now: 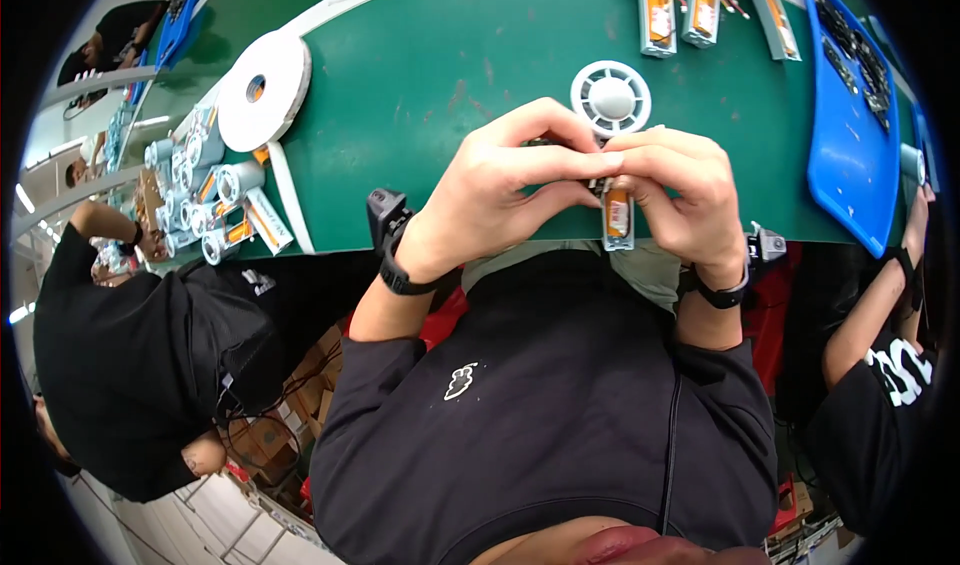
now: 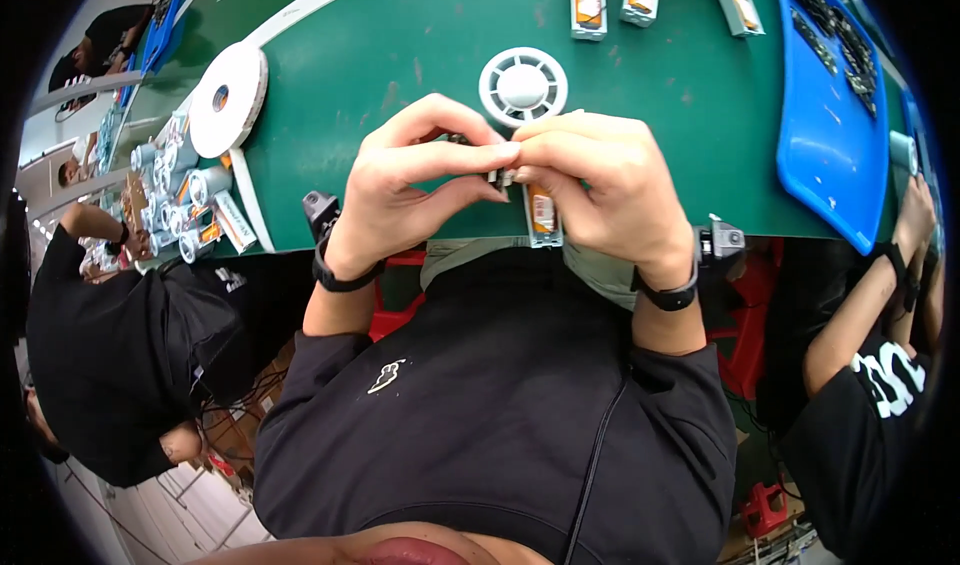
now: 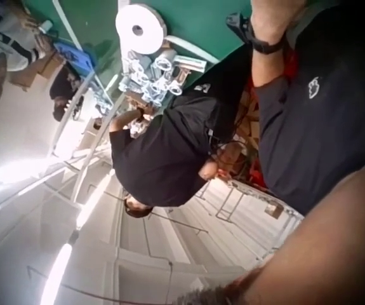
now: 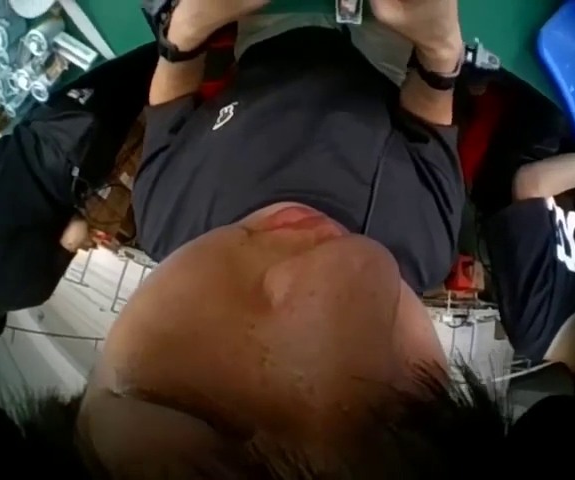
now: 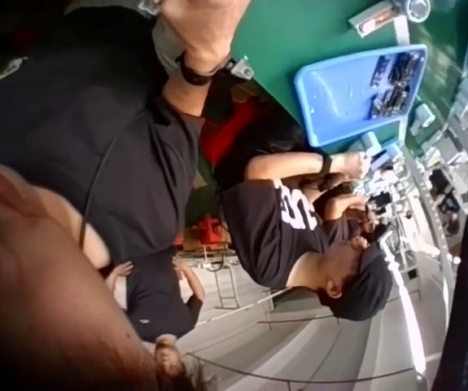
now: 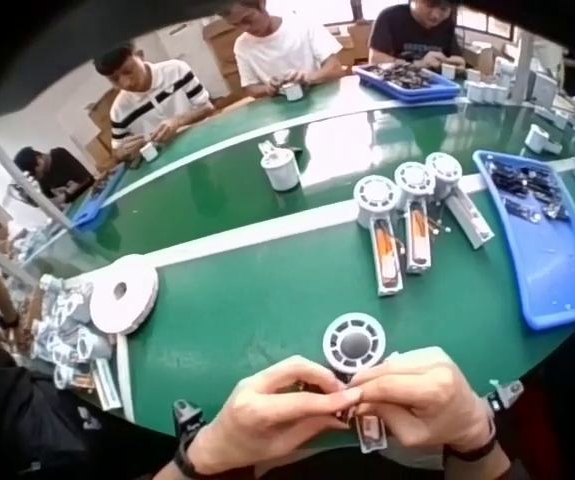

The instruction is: Assembling small electronic components on a production line.

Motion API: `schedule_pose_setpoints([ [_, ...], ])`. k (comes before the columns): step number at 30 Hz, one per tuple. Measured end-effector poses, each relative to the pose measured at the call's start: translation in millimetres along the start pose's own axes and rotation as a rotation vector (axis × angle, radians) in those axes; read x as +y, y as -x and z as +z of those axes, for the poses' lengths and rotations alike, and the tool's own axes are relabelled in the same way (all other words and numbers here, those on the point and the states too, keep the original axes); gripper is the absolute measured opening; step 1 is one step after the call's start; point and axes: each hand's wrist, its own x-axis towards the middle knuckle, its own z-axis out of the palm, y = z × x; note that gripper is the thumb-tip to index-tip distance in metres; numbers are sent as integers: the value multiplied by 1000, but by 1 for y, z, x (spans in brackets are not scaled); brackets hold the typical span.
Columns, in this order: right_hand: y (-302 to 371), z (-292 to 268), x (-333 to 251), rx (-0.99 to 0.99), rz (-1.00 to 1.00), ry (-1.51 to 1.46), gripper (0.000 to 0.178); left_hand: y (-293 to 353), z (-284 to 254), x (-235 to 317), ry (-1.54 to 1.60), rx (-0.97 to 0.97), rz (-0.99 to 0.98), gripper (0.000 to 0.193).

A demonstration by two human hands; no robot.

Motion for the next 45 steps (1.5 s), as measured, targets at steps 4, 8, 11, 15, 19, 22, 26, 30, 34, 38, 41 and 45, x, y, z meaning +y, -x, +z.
schedule_pose_setpoints([
  [4, 5, 8, 2, 50, 66, -148, 24, 2, 2, 7, -157, 64, -9, 45],
  [8, 9, 9, -20, 111, 114, -32, 23, 9, 19, 10, -302, 205, 84, 42],
  [11, 17, 19, -21, 295, 117, 139, 21, 5, 34, 8, -318, 269, 151, 40],
  [15, 11, 27, -11, 321, -20, 132, 10, 14, 37, 5, -399, 290, 206, 36],
  [19, 14, 36, -8, 336, -39, 118, 7, 17, 36, 6, -475, 355, 198, 37],
  [22, 13, 33, -11, 345, -14, 90, 7, 15, 37, 6, -502, 354, 183, 38],
  [26, 15, 30, -10, 279, 13, 73, 11, 12, 30, 7, -478, 304, 157, 39],
  [30, 11, 24, -18, 298, 34, 18, 14, 15, 24, 7, -450, 294, 110, 41],
  [34, 9, 19, -20, 408, 402, 125, 17, 13, 10, 5, -386, 236, 21, 43],
  [38, 7, 31, -5, 350, 104, 74, 20, 14, 4, 3, -359, 189, 39, 42],
  [41, 6, 30, -2, 232, 2, 45, 22, 12, -4, 4, -441, 80, 91, 42],
  [45, 4, 26, -8, 217, -4, 94, 25, 14, -5, 4, -542, 74, 63, 43],
])
